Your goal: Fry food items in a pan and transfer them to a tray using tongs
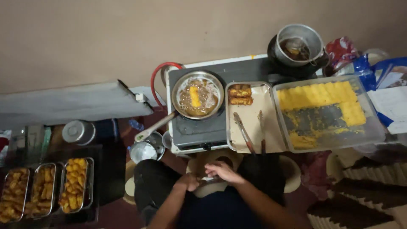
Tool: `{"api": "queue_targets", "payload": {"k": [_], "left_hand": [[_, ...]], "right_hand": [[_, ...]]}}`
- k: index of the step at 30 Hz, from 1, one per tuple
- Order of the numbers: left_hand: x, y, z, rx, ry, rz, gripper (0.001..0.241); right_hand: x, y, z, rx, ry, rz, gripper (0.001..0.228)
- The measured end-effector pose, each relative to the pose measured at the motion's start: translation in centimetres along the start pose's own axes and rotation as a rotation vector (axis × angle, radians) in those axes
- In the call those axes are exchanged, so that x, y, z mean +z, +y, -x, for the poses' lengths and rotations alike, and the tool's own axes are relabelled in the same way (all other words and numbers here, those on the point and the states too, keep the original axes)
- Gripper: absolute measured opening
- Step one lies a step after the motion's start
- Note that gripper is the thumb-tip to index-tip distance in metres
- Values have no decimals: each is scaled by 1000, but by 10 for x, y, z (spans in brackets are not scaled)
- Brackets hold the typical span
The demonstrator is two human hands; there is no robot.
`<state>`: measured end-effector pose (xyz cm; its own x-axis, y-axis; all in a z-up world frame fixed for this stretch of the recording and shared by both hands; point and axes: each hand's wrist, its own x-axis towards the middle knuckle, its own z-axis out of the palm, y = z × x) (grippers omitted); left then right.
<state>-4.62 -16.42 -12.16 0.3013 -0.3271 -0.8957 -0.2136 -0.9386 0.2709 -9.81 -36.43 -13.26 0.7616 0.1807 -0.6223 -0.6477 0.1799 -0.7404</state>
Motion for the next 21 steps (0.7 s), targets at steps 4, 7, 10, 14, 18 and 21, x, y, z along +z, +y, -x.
{"api": "queue_targets", "payload": {"k": [4,7,10,14,18,21], "left_hand": [[0,-3,10,118,115,32,69],[-19,15,58,190,190,229,69],[-23,16,65,257,274,352,57],[-5,-3,38,381,376,367,54],[-5,-6,40,405,438,437,48],[-3,-8,37,428,491,628,35]], "right_hand": [[9,-11,2,197,96,109,39],[9,-18,10,196,101,198,28],[1,-6,3,74,124,287,18],[-1,-7,2,-448,307,600,15],[0,-18,5,-395,472,447,15],[-10,-2,-11,-356,498,401,17]]}}
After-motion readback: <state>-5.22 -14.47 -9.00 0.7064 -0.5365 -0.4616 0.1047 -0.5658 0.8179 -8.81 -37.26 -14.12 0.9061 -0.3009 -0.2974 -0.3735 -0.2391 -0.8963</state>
